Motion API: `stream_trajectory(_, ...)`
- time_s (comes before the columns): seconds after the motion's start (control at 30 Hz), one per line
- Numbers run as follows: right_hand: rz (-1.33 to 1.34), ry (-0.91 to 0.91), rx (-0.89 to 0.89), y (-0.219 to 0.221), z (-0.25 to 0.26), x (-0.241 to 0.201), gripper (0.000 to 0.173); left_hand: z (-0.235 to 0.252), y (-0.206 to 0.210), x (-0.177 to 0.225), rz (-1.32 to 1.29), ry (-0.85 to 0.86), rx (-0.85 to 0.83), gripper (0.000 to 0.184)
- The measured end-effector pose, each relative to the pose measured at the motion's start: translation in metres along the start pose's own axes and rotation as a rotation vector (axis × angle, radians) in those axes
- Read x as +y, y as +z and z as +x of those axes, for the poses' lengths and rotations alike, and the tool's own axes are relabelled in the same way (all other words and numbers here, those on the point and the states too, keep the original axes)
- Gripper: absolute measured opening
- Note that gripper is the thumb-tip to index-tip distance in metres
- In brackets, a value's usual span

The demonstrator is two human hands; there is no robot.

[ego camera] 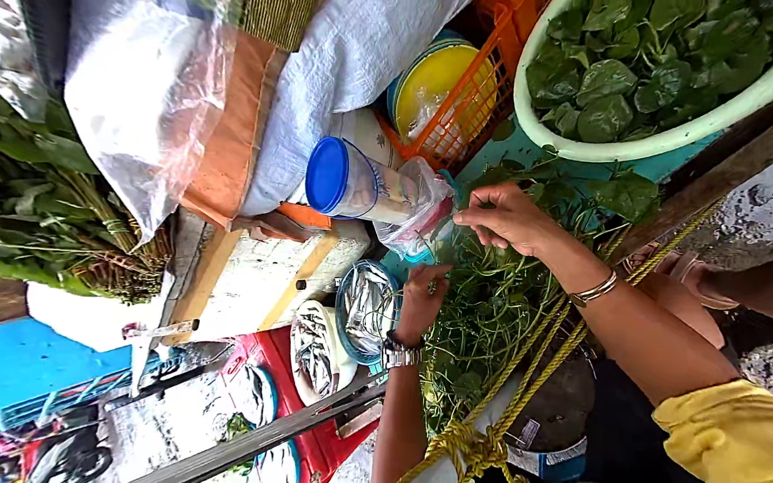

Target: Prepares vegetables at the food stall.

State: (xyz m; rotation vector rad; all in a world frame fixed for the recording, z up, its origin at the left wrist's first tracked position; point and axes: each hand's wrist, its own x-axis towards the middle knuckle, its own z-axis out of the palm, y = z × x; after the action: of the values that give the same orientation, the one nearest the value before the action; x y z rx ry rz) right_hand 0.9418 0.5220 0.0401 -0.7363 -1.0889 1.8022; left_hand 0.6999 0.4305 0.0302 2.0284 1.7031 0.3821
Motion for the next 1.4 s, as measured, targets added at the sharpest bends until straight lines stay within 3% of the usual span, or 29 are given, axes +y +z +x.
stream_trajectory(0.17,-0.036,-0.055,-0.027,-0.001,0.005,0.000,0.035,0.013,0.008,-0.004,-0.054,0.033,-0.008,0.014)
stream_trajectory(0.5,-0.515,-0.001,-0.131,0.009,0.010,0.028,0.014,0.014,-0.003,-0.003,-0.452,-0.221,0.091,0.013)
stream_trajectory(0.63,-0.576,0.047,-0.133,0.008,0.008,0.028,0.013,0.008,-0.004,-0.011,-0.365,-0.227,0.112,0.031)
stream_trajectory(0.73,-0.663,0.049,-0.117,0.006,0.006,0.027,0.014,0.005,-0.004,-0.025,-0.208,-0.281,0.151,0.027)
stream_trajectory(0.83,-0.725,0.043,-0.166,0.008,0.007,0.027,0.019,0.001,0.000,-0.033,-0.207,-0.382,0.050,0.035)
stream_trajectory(1.0,-0.904,0.117,-0.398,0.012,0.008,0.029,0.032,0.006,0.000,-0.030,-0.229,-0.471,-0.102,0.050)
stream_trajectory(1.2,-1.052,0.122,-0.451,0.013,0.005,0.033,0.018,0.009,-0.004,-0.031,-0.188,-0.521,-0.137,0.038)
stream_trajectory(1.4,-1.065,0.070,-0.500,0.007,0.005,0.036,0.014,0.001,0.000,-0.037,-0.493,-0.380,0.099,0.020)
